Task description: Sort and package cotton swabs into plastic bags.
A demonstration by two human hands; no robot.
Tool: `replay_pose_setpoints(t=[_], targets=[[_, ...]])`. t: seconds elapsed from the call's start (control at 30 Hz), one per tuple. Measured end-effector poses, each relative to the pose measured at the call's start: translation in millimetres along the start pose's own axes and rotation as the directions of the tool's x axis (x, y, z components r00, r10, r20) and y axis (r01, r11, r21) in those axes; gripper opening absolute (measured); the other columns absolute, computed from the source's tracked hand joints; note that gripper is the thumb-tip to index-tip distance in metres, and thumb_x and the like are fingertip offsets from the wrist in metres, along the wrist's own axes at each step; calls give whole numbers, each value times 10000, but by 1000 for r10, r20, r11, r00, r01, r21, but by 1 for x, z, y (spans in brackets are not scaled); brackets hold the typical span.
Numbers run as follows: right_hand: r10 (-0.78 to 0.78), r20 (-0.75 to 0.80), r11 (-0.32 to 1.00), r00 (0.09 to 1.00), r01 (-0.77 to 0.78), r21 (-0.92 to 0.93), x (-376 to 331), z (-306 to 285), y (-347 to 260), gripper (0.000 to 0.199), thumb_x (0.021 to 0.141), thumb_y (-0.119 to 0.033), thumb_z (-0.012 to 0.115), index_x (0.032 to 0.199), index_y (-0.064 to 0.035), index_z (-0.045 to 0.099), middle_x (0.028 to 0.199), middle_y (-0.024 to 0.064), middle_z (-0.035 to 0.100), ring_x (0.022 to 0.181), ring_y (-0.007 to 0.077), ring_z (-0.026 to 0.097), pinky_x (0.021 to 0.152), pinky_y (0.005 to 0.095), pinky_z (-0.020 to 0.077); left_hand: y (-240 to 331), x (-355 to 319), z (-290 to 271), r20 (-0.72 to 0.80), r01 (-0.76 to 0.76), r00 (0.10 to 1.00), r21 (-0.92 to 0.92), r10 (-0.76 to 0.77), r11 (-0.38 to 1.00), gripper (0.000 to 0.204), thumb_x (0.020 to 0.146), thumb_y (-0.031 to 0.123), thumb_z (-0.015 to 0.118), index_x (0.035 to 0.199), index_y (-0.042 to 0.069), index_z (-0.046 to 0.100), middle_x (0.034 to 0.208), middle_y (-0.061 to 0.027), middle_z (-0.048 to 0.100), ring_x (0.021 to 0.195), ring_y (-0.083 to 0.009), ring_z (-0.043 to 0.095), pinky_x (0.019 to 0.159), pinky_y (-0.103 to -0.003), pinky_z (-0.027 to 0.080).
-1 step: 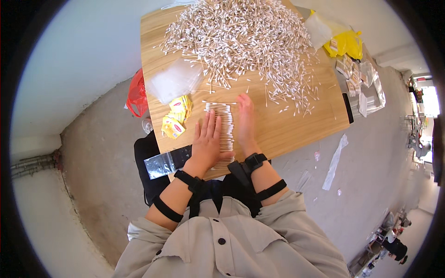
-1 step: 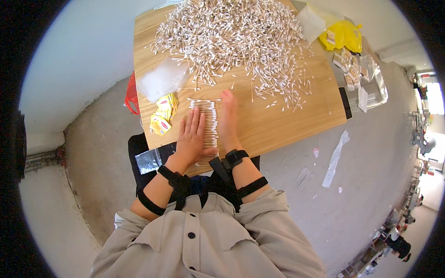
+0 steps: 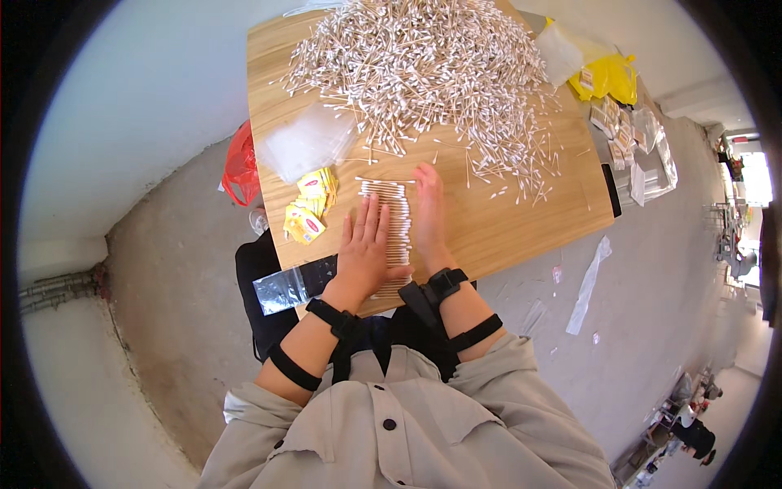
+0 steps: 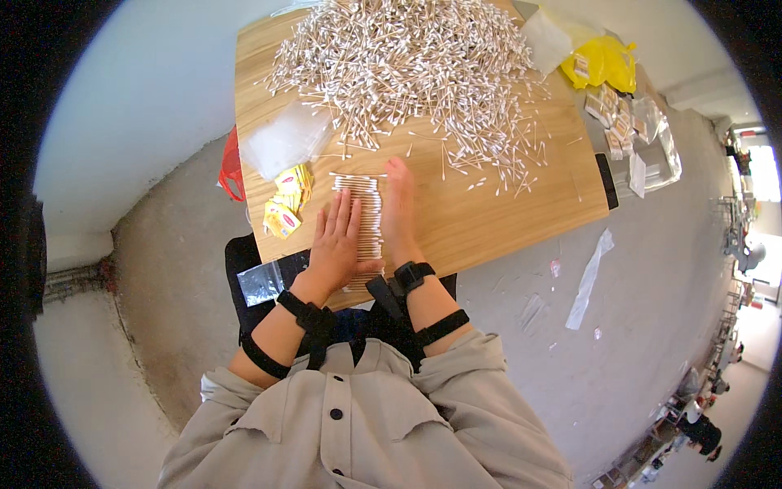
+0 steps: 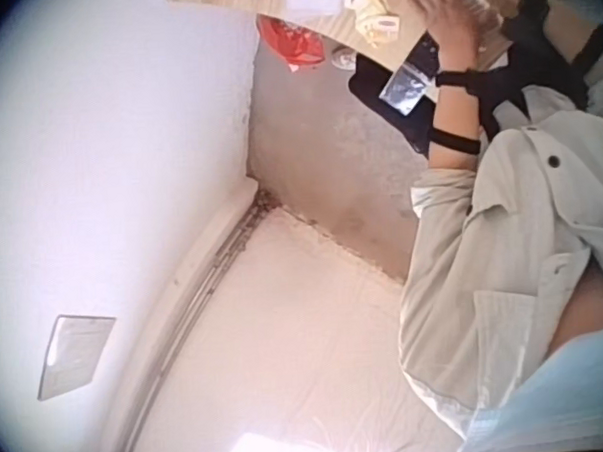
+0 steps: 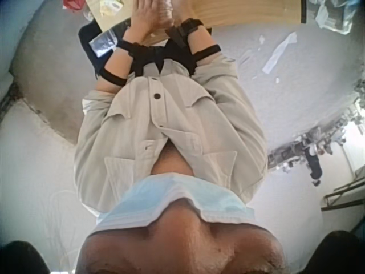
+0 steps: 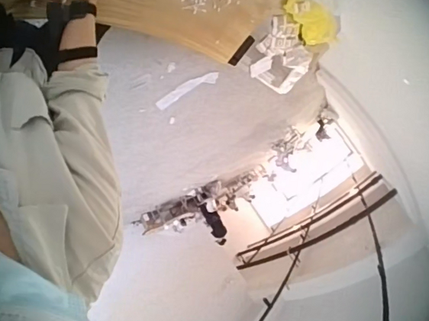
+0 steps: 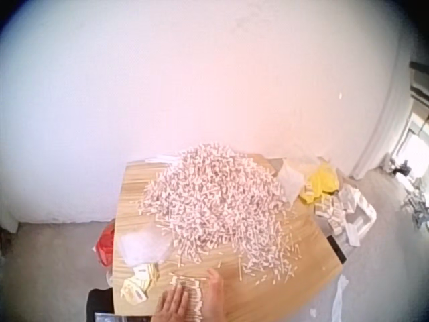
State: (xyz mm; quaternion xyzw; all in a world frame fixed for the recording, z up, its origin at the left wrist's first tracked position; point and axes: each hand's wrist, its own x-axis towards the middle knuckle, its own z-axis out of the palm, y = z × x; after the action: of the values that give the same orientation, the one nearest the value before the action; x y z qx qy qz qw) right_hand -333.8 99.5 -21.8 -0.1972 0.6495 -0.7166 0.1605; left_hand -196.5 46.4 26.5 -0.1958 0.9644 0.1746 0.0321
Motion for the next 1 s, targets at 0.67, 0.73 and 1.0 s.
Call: replay_pose_setpoints(t=[0.67, 0.73, 1.0], targets=[[-150, 181, 815, 972, 225, -534, 20, -12, -22, 184, 873, -84, 599, 1045, -31, 639, 1147, 128, 548, 1073, 268, 549, 898, 341, 469, -23, 37, -13, -77, 54, 996, 18, -53, 998, 1213, 616, 700, 696, 1468, -29, 233, 1556, -209, 172, 1458, -328, 130, 1153, -530, 132], [-165, 221, 734, 961, 269, -624, 25, -15, -22, 144, 817, -26, 645, 956, -47, 673, 1078, 129, 562, 1007, 283, 569, 828, 345, 496, -22, 35, -11, -107, 54, 993, 14, -53, 998, 1191, 625, 693, 694, 1461, -31, 253, 1549, -201, 204, 1457, -311, 150, 1153, -528, 134], [-173, 133, 687, 976, 216, -694, 36, -20, -19, 135, 776, -51, 664, 901, -78, 710, 975, 131, 573, 930, 305, 554, 809, 394, 471, -22, 35, -7, -164, 38, 986, -1, -38, 999, 1188, 626, 678, 708, 1459, -36, 253, 1545, -216, 201, 1448, -331, 171, 1153, -514, 142]])
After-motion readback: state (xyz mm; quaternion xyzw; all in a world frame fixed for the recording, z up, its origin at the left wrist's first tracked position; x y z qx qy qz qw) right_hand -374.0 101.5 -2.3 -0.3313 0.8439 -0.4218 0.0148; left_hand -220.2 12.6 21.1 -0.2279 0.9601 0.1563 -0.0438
